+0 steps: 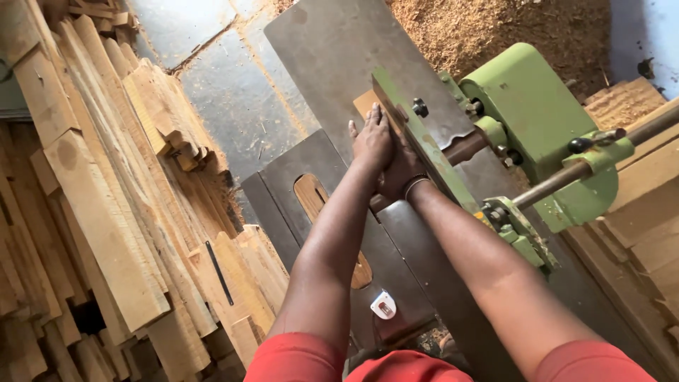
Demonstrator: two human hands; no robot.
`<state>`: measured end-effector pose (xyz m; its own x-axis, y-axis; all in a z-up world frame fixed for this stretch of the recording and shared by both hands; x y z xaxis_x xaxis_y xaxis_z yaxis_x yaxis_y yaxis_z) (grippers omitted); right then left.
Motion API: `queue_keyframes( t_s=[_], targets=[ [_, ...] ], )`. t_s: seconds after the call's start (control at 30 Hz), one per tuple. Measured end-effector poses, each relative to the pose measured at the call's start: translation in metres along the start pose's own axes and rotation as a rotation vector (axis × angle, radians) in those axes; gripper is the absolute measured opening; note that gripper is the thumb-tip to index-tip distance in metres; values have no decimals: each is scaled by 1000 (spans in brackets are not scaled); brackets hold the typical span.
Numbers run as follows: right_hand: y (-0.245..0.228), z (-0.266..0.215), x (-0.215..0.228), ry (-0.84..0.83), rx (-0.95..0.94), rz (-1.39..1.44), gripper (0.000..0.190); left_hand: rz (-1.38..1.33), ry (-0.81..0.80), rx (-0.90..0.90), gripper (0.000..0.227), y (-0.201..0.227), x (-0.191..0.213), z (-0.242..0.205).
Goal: Measure and process a wooden plank through a woodworking machine.
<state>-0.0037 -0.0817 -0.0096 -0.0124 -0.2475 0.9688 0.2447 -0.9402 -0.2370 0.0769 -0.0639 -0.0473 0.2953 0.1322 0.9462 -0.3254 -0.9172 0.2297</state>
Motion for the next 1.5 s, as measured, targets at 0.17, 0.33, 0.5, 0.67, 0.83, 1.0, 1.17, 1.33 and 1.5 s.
queue_keyframes(
  t_s=[0.17,0.33,0.5,0.67,0.83,1.0,1.17,1.33,1.5],
  targets=[
    [9,5,-9,-17,4,-8,90,-15,-12,9,61,2,19,-1],
    [-1,25,-23,12,51,-105,85,22,54,-5,61,-18,0,28],
    [0,32,-14,4,31,-130,83,4,57,-21,61,-19,11,33],
    [7,54,-4,5,16,-160,80,-18,55,-29,61,-25,31,41],
    [10,101,-11,9,21,-173,78,-43,44,-19,61,-50,32,83],
    [32,155,-45,0,12,-178,75,-208,162,-61,61,-70,54,94],
    [71,237,-97,426,134,-250,72,-533,700,-296,63,-66,126,-41],
    [50,248,-43,254,-291,-54,62,-888,711,-329,45,-78,134,-220],
    [-30,188,9,378,-126,426,60,-704,557,-221,41,-91,64,-326]
  ],
)
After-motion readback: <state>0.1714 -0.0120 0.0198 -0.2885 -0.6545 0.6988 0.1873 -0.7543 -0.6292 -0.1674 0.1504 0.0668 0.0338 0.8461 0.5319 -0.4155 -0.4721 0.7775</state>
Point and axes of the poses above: each hand's wrist, its own z-axis towards the middle knuckle, its own x-axis out of the back of the hand, y = z × x, the point moved 8 cm from there along z, towards the middle knuckle
